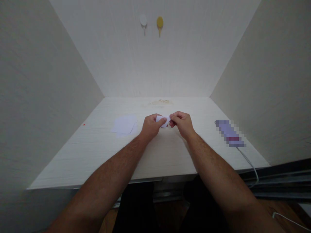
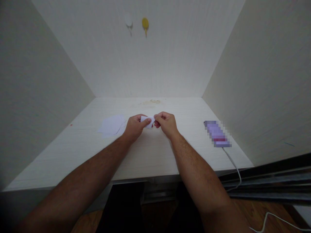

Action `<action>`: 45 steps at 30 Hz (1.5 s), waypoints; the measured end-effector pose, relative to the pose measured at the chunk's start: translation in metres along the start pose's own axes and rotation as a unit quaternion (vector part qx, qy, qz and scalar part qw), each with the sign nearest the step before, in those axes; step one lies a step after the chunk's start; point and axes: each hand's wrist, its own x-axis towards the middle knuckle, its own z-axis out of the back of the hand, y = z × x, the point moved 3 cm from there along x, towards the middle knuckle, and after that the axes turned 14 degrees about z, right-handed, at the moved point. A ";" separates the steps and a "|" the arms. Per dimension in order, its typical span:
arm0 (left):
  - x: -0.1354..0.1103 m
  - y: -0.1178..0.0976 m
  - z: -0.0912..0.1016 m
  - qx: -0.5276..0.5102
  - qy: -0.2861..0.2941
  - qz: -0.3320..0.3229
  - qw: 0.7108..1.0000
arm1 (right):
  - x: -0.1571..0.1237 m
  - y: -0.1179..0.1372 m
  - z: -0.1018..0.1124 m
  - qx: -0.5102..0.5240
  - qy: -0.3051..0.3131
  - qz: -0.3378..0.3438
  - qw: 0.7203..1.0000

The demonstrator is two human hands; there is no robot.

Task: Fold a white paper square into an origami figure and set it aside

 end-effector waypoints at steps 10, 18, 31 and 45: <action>0.002 0.003 -0.001 -0.015 0.000 0.025 1.000 | -0.001 0.002 -0.002 -0.039 0.046 0.009 0.998; 0.001 0.005 -0.004 -0.046 0.021 0.043 0.998 | 0.002 -0.002 0.002 -0.016 0.015 0.010 1.000; -0.001 0.006 -0.006 -0.231 0.255 0.149 0.927 | 0.001 -0.001 0.002 0.128 0.122 0.043 0.983; 0.009 0.010 0.002 -0.226 0.021 0.072 0.971 | 0.000 0.002 0.000 0.003 0.088 0.003 0.996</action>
